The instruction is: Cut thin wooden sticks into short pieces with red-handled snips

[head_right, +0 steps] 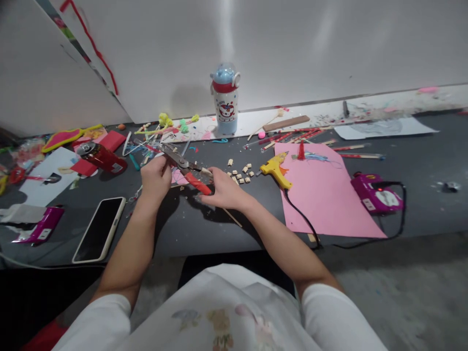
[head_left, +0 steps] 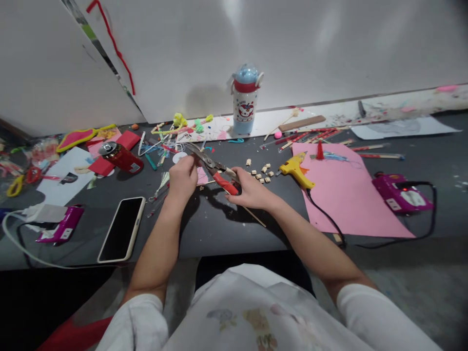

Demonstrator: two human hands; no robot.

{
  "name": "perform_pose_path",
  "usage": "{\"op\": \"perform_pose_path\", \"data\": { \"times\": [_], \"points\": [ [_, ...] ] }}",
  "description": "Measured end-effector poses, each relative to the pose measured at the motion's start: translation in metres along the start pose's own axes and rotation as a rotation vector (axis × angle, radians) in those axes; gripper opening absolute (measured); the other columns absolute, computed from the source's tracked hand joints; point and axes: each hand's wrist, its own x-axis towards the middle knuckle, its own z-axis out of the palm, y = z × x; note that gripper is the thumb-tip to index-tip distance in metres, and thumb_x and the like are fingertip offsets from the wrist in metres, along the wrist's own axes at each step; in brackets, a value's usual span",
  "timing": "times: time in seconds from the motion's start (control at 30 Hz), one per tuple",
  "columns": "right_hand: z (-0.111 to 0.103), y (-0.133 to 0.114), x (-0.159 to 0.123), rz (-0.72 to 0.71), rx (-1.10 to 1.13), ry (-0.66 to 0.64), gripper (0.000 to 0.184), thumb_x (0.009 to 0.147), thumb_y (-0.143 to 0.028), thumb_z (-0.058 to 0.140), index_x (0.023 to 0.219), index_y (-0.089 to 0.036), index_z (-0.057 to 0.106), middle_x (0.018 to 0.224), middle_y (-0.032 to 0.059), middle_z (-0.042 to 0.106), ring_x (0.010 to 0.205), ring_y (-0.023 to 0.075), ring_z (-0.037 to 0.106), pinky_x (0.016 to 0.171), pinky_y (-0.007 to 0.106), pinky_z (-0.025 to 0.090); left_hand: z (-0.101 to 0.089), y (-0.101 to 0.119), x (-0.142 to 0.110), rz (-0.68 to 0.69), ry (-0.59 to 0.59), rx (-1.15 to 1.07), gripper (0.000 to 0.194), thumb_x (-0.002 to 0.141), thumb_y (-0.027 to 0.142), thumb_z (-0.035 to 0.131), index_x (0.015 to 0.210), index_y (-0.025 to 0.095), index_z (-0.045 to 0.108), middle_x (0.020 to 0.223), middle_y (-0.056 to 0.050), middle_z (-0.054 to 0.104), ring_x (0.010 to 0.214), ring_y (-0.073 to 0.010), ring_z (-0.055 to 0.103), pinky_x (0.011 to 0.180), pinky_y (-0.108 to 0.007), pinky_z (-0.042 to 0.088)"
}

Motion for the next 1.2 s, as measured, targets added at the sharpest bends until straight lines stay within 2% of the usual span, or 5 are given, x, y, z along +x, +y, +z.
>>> {"op": "perform_pose_path", "data": {
  "times": [0.27, 0.53, 0.73, 0.93, 1.2],
  "points": [
    [-0.002, 0.006, 0.001, -0.044, 0.017, -0.007, 0.063, 0.068, -0.036, 0.065, 0.122, -0.013, 0.043, 0.114, 0.0136, 0.056, 0.102, 0.0257, 0.056, 0.089, 0.038, 0.045, -0.010, -0.006, 0.002, -0.049, -0.125, -0.163, 0.021, 0.079, 0.016, 0.045, 0.072, 0.017, 0.065, 0.066, -0.001, 0.063, 0.061, -0.0125, 0.053, 0.061, -0.024, 0.039],
    [-0.004, 0.011, 0.000, -0.049, 0.080, -0.040, 0.064, 0.068, -0.035, 0.066, 0.124, -0.016, 0.042, 0.119, 0.0119, 0.055, 0.105, 0.0247, 0.057, 0.092, 0.038, 0.044, -0.017, 0.001, 0.003, -0.129, -0.213, -0.333, 0.024, 0.081, 0.021, 0.047, 0.067, 0.017, 0.066, 0.053, 0.002, 0.052, 0.048, -0.0086, 0.041, 0.051, -0.022, 0.031],
    [-0.006, 0.008, 0.002, -0.018, 0.048, -0.056, 0.058, 0.069, -0.035, 0.064, 0.120, -0.016, 0.045, 0.111, 0.0100, 0.058, 0.094, 0.0229, 0.058, 0.080, 0.034, 0.045, -0.016, 0.001, 0.004, -0.144, -0.219, -0.324, 0.026, 0.083, 0.024, 0.047, 0.066, 0.017, 0.065, 0.050, 0.003, 0.047, 0.048, -0.0093, 0.039, 0.050, -0.023, 0.028],
    [-0.008, 0.007, 0.001, 0.037, 0.006, -0.102, 0.055, 0.071, -0.044, 0.062, 0.116, -0.016, 0.047, 0.090, 0.0055, 0.061, 0.076, 0.0197, 0.055, 0.067, 0.030, 0.042, -0.011, 0.005, 0.005, -0.138, -0.209, -0.252, 0.027, 0.084, 0.024, 0.045, 0.065, 0.017, 0.062, 0.052, 0.002, 0.048, 0.050, -0.0100, 0.040, 0.052, -0.024, 0.029],
    [-0.008, 0.012, 0.002, -0.014, 0.034, -0.162, 0.054, 0.075, -0.045, 0.059, 0.119, -0.015, 0.047, 0.084, 0.0032, 0.058, 0.069, 0.0167, 0.051, 0.062, 0.028, 0.039, -0.002, 0.001, 0.002, -0.099, -0.103, -0.195, 0.024, 0.084, 0.026, 0.045, 0.064, 0.018, 0.054, 0.057, 0.000, 0.055, 0.055, -0.0124, 0.049, 0.056, -0.025, 0.034]
  ]
}}
